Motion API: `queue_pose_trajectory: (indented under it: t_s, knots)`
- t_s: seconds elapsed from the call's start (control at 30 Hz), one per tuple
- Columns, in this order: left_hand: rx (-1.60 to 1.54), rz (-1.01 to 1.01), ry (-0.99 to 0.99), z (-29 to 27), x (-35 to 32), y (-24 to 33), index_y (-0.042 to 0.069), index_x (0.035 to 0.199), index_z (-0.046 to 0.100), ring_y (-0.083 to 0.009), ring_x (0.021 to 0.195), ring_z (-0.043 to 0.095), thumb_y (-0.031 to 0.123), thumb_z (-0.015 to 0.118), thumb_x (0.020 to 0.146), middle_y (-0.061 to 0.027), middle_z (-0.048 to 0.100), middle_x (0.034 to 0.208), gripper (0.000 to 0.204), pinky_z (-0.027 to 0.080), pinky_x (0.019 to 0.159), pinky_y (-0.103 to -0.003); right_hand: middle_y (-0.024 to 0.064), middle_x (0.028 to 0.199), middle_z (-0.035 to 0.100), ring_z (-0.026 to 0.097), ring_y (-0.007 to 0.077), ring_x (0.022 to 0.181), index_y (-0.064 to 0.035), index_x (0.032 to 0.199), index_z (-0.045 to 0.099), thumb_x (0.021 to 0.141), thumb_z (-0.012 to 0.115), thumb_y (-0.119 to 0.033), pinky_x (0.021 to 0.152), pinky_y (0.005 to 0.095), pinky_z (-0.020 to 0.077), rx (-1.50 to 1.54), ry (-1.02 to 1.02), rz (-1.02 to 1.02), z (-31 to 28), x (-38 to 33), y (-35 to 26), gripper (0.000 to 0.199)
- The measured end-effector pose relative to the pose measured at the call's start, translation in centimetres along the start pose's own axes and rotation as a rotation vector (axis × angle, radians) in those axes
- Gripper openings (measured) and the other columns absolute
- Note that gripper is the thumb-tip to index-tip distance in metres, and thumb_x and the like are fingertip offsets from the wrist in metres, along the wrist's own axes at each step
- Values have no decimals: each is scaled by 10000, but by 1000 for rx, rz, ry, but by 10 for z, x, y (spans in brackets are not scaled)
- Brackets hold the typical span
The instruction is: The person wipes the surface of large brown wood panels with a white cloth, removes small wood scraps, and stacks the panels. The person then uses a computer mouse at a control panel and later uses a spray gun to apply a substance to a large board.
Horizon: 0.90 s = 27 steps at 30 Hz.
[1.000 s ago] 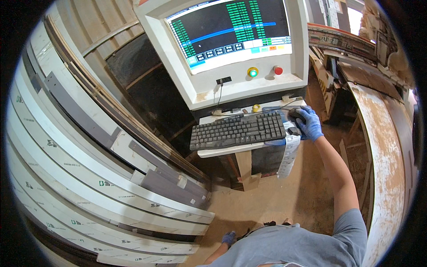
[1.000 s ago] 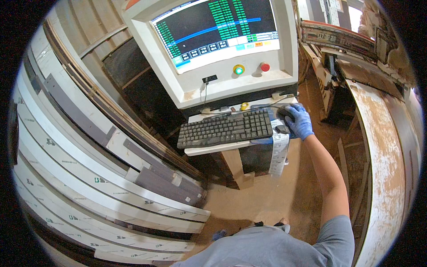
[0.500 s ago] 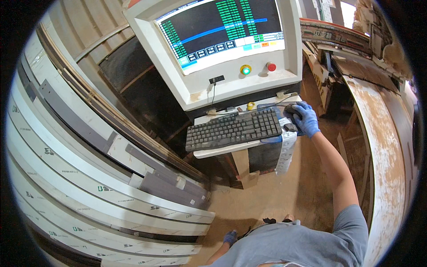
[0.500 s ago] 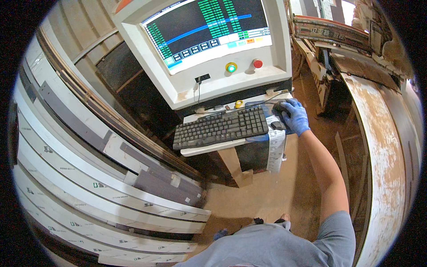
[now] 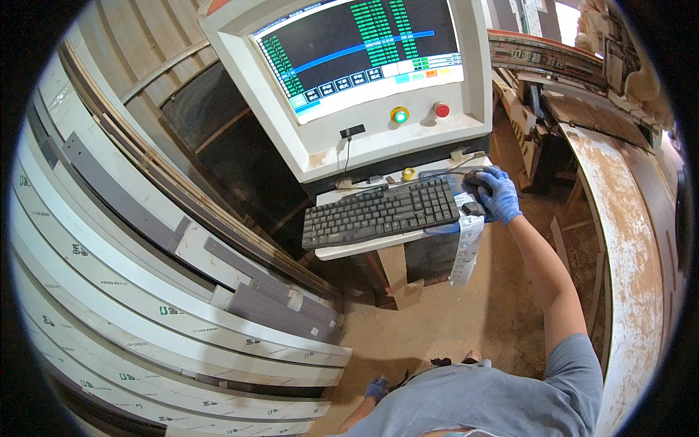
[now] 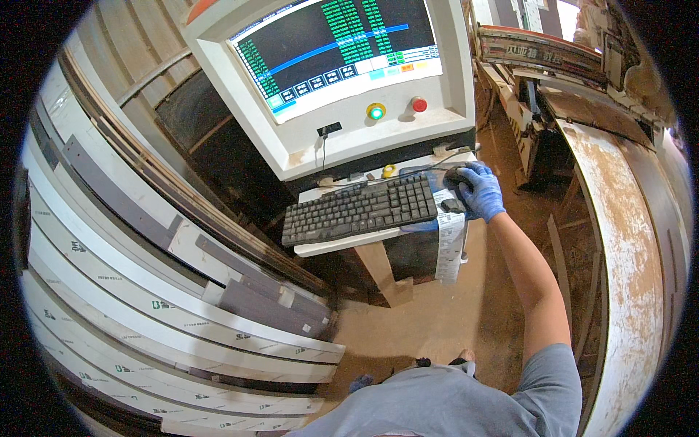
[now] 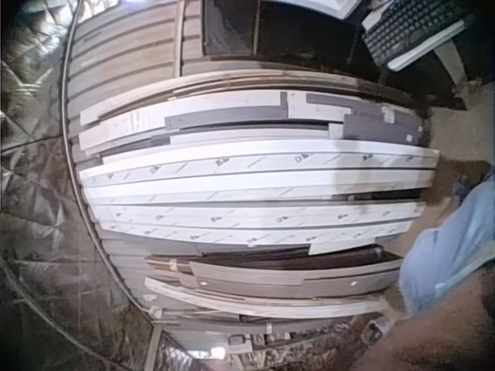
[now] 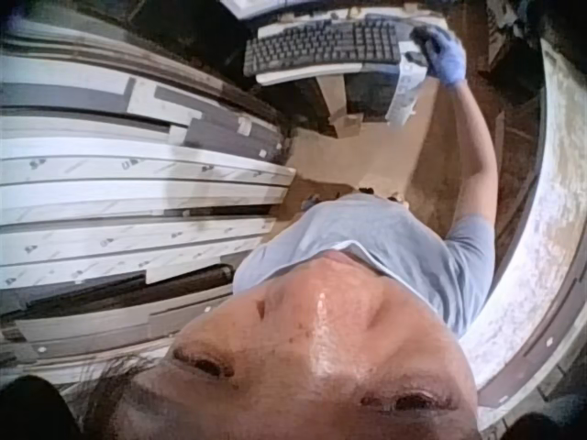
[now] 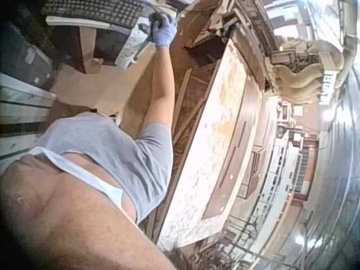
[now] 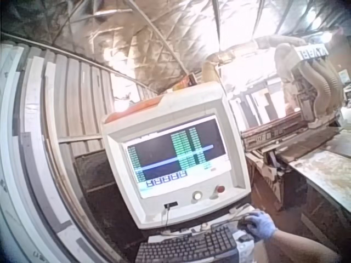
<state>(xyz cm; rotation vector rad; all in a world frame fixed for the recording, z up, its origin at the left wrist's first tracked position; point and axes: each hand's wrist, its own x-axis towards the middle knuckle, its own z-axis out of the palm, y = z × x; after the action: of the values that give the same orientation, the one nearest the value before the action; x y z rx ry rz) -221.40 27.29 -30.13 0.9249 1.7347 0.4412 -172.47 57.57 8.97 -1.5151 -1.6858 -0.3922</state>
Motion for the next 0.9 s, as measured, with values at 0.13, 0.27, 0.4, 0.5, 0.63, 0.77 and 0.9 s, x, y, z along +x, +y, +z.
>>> queue_pose_trajectory:
  t_s: [0.13,0.27,0.4,0.5,0.63,0.77,0.9]
  knots:
    - [-214,18,0,2,9,-16,24,1020,629,-245,768,592,394,488,907,-136,652,895,412,471,688,-373,132,1160,571,528,337,1065,-132,1033,646,709,669,-120,919,407,436,-6,2,-3,3,1,1,325]
    - [19,284,-35,0,23,-36,12,1019,631,-239,777,590,388,504,900,-146,650,916,415,473,692,-366,139,1175,565,521,341,1078,-136,1043,640,707,671,-116,925,409,433,-16,1,8,-1,2,-4,338]
    - [200,272,9,-2,34,-46,10,1011,634,-263,814,607,410,508,892,-172,647,957,436,478,708,-380,139,1205,555,517,350,1100,-120,1065,630,714,664,-85,939,401,436,0,-2,18,-1,2,-8,354]
    - [144,121,10,4,26,-35,21,988,639,-281,822,622,421,492,892,-164,657,937,437,478,719,-398,141,1203,556,516,350,1102,-119,1068,629,715,662,-80,937,401,437,-22,8,9,1,0,1,357]
    - [238,91,11,4,12,-19,35,955,644,-289,798,632,433,472,896,-147,667,892,437,476,711,-409,137,1199,557,513,345,1104,-129,1066,630,714,654,-92,942,404,428,-38,18,10,4,-1,6,355]
    - [644,149,-82,-1,18,-20,59,933,651,-275,738,618,432,457,904,-127,668,846,421,467,665,-395,129,1199,552,503,334,1107,-152,1064,628,704,643,-117,949,408,412,-37,3,19,1,0,-2,361]
    - [710,189,-172,3,16,-14,94,935,661,-308,829,614,443,435,905,-138,668,914,417,460,690,-422,129,1196,550,499,335,1108,-146,1068,624,716,651,-147,948,410,407,-46,108,6,-5,-5,4,353]
